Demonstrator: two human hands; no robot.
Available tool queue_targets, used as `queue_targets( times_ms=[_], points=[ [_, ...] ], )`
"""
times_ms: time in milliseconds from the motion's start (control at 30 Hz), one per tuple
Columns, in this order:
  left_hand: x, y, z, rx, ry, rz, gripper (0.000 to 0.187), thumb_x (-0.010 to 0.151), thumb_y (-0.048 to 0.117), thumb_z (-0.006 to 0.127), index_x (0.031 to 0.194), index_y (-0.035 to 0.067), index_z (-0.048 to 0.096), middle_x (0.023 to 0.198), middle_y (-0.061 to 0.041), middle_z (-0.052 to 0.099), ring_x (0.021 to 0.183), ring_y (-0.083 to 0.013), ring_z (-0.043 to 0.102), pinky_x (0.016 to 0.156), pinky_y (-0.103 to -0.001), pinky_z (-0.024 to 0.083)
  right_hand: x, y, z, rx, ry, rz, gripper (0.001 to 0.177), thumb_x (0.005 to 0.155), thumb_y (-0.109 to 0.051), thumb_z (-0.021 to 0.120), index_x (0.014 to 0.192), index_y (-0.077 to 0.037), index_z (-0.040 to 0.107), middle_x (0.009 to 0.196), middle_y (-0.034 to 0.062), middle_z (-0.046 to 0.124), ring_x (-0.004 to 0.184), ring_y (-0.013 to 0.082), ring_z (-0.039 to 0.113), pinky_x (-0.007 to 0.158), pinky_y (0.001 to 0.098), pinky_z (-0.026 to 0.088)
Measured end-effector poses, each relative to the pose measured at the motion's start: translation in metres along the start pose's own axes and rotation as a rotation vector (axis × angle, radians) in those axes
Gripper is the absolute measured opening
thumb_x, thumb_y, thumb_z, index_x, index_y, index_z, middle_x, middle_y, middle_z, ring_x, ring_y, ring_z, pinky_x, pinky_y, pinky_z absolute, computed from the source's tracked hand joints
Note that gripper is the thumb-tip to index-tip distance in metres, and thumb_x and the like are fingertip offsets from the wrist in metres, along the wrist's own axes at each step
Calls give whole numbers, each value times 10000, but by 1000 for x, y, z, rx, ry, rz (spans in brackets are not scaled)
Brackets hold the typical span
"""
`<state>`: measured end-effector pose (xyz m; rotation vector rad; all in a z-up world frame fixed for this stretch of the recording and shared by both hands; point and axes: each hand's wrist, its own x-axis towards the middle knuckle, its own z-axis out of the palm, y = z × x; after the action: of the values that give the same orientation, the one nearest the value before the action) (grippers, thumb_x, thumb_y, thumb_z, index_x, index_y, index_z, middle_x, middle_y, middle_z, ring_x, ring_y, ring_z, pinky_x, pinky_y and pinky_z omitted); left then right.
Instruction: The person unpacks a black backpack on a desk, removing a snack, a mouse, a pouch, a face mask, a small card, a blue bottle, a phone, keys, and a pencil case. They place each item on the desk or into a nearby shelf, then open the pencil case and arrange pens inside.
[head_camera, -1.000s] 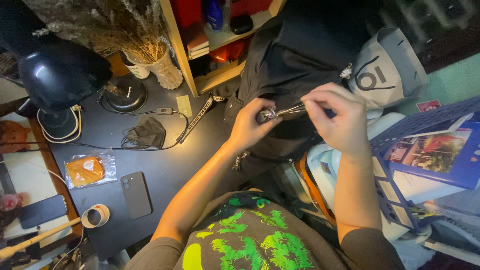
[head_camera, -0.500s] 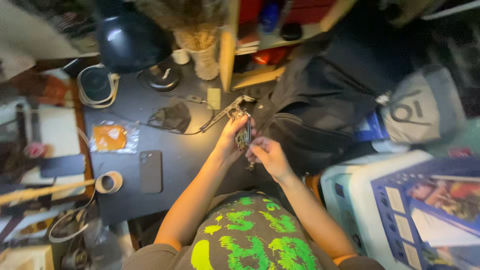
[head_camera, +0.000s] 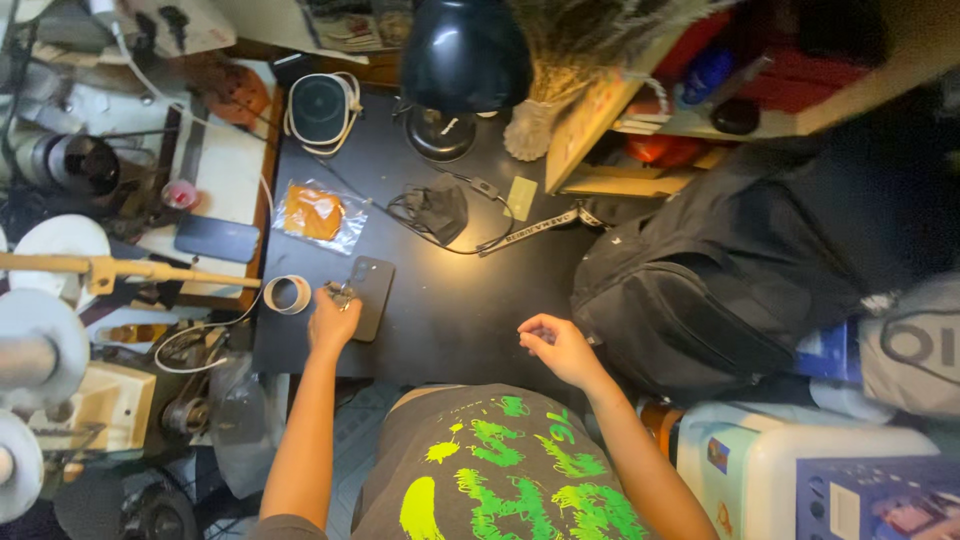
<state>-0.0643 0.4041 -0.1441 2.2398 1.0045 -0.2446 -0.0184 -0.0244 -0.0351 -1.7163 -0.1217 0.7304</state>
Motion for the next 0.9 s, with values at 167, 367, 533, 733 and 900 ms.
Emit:
queue_targets(
  times_ms=[167,367,533,733,900],
  points=[
    [-21,-40,-20,115,68,-37,735,851,353,681,1443,50,367,1135,-306,674,1084,-500,626,938,-559,483,7,-14,16,-257,-31,58,191,906,-173,703,1049,-49,731,869,27,760,768,107,696,727,268,565],
    [-5,-48,-23,214,120,55,515,919,347,695,1255,20,482,1151,-267,673,1056,-468,653,895,-553,509,12,-27,26,-328,-80,-3,214,900,-188,711,1069,-58,731,893,35,763,791,123,687,740,296,565],
    [19,-42,-9,159,181,198,490,909,304,715,1247,25,495,1203,-243,635,1088,-460,635,895,-545,511,8,-33,27,-336,-63,0,223,896,-190,714,1078,-61,729,914,27,768,813,115,700,759,294,570],
    [36,-34,0,203,287,263,694,844,326,782,1341,-46,471,1273,-272,567,1181,-461,553,983,-514,471,-5,-44,-26,-321,339,-81,190,868,-140,731,1036,-56,757,870,39,772,772,118,709,698,297,571],
    [20,-25,-5,270,333,321,709,830,311,788,1364,-47,488,1321,-267,546,1224,-447,516,1009,-514,458,-46,-61,-149,-340,915,-311,138,1031,-152,712,1069,-19,712,943,68,733,840,139,669,789,284,547]
  ],
)
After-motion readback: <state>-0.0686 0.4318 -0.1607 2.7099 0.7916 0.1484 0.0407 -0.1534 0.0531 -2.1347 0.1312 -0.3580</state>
